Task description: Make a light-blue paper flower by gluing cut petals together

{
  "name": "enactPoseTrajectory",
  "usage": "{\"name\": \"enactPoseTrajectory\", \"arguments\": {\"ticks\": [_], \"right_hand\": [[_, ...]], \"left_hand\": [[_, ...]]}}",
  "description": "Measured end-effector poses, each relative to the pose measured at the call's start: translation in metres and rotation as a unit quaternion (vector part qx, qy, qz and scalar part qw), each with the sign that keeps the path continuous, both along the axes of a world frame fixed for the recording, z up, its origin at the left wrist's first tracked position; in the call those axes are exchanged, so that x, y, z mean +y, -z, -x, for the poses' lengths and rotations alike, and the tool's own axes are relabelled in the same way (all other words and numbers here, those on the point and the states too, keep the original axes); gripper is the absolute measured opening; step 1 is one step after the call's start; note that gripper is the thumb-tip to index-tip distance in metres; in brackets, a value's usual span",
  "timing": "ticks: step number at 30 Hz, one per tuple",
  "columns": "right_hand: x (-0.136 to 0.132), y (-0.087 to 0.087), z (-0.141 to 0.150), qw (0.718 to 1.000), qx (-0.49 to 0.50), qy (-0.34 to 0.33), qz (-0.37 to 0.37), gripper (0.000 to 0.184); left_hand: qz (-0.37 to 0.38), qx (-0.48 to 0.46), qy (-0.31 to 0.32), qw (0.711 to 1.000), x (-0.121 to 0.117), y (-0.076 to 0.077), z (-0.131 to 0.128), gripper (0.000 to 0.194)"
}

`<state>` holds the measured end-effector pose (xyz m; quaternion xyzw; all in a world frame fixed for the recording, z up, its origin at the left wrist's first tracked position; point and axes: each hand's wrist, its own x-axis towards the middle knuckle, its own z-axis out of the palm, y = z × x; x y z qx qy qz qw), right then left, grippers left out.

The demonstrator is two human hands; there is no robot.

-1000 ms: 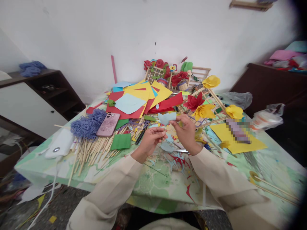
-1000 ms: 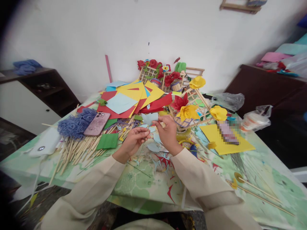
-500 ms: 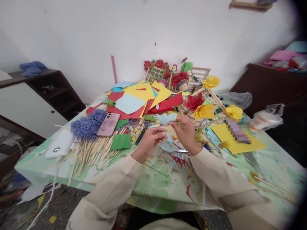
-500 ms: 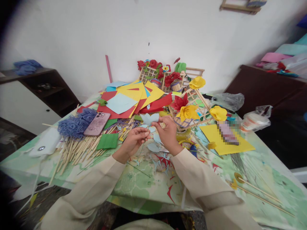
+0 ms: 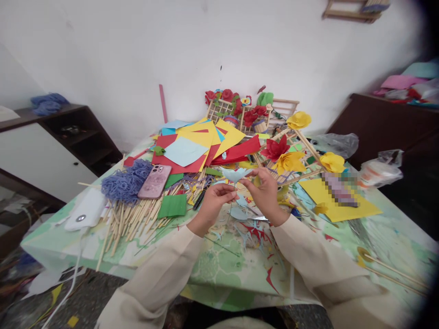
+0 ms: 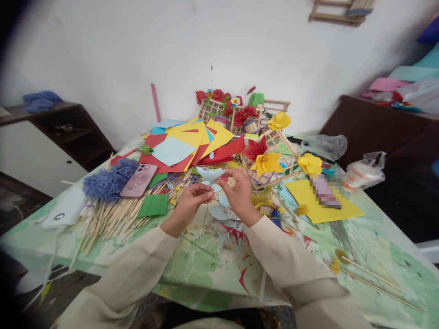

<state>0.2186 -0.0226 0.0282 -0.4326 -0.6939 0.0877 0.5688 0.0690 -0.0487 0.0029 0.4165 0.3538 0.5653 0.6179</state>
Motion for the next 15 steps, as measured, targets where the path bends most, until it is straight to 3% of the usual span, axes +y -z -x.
{"name": "enactPoseTrajectory", "arguments": {"ticks": [5, 9, 15], "right_hand": [[-0.008, -0.001, -0.006, 1.000, 0.009, 0.009, 0.023, 0.016], [-0.019, 0.003, -0.014, 0.992, 0.069, -0.004, 0.107, 0.015], [-0.043, -0.001, -0.015, 0.918, 0.235, -0.163, 0.273, 0.014]], "left_hand": [[-0.084, 0.090, -0.081, 0.989, 0.001, 0.001, 0.001, 0.014], [-0.169, 0.177, -0.128, 0.961, 0.002, 0.006, 0.005, 0.007], [-0.257, 0.236, -0.139, 0.927, 0.000, 0.005, 0.007, 0.007]]}}
